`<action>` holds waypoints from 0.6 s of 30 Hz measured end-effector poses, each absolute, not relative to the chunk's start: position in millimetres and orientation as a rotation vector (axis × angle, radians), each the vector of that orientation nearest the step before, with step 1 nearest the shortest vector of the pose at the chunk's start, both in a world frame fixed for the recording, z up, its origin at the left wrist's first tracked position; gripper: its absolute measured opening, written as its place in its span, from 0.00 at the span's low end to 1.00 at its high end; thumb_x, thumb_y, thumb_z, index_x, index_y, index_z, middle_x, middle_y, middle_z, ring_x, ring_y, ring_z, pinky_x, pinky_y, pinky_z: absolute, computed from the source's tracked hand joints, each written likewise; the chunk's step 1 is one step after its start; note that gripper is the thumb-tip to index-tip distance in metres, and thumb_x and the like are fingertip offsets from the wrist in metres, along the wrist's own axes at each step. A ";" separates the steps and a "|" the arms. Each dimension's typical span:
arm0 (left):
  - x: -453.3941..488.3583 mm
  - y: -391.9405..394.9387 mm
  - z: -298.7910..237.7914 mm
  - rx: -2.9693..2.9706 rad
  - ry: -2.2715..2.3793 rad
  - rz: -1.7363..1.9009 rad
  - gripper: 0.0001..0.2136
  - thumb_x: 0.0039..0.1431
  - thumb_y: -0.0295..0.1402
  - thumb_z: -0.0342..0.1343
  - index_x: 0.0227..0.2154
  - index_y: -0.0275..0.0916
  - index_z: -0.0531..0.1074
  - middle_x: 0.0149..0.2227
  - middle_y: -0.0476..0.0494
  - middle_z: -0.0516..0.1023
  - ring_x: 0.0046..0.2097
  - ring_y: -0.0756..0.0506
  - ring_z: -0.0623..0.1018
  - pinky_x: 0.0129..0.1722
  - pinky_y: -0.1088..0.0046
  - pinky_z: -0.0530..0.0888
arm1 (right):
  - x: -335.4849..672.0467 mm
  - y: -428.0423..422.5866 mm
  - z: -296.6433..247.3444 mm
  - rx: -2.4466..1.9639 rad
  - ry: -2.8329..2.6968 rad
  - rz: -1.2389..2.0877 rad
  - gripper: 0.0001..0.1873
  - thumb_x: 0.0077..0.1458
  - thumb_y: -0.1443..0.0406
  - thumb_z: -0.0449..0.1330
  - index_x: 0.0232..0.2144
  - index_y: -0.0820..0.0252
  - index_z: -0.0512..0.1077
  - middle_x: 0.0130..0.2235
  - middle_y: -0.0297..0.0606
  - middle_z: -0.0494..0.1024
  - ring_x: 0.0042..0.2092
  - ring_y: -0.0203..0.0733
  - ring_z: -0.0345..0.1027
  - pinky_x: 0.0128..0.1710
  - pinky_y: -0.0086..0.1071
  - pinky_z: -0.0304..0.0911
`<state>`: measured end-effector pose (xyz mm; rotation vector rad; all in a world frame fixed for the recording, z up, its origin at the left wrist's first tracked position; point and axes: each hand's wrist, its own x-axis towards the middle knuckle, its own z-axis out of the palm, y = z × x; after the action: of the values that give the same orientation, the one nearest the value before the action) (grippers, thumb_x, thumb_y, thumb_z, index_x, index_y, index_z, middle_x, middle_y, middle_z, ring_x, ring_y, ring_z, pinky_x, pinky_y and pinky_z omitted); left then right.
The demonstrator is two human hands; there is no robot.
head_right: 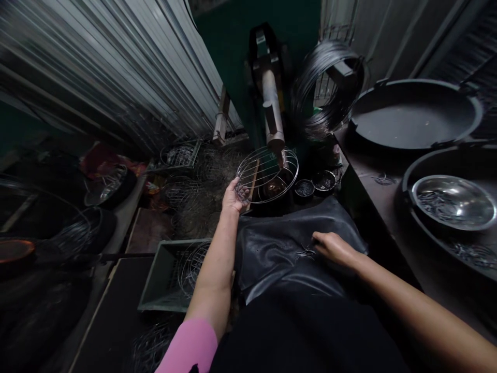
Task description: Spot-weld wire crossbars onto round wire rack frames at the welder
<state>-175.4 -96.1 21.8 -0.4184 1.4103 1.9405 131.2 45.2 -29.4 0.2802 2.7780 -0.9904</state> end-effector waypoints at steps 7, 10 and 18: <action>-181.5 -91.5 27.1 -0.391 1.531 1.906 0.16 0.38 0.39 0.64 0.24 0.36 0.65 0.22 0.53 0.64 0.24 0.54 0.67 0.32 0.71 0.67 | 145.1 74.8 -32.2 0.606 2.985 -0.664 0.11 0.53 0.66 0.49 0.34 0.59 0.71 0.34 0.42 0.77 0.34 0.44 0.72 0.32 0.32 0.63; -181.6 -90.8 26.9 -0.377 1.533 1.911 0.15 0.38 0.39 0.64 0.25 0.36 0.66 0.22 0.54 0.64 0.24 0.54 0.66 0.32 0.70 0.67 | 149.5 77.4 -34.0 0.692 3.017 -0.489 0.09 0.51 0.68 0.49 0.31 0.60 0.70 0.29 0.42 0.76 0.29 0.43 0.71 0.27 0.31 0.61; -184.8 -90.4 24.8 -0.385 1.545 1.877 0.15 0.39 0.40 0.63 0.24 0.36 0.65 0.22 0.53 0.65 0.23 0.54 0.67 0.30 0.70 0.67 | 147.1 83.0 -55.6 1.153 2.448 -1.575 0.07 0.48 0.62 0.55 0.29 0.59 0.68 0.21 0.34 0.73 0.22 0.39 0.69 0.24 0.31 0.65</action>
<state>-184.8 -90.4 24.8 -0.3850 1.5447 1.8768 147.1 83.0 -55.6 1.1528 2.4478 -1.5749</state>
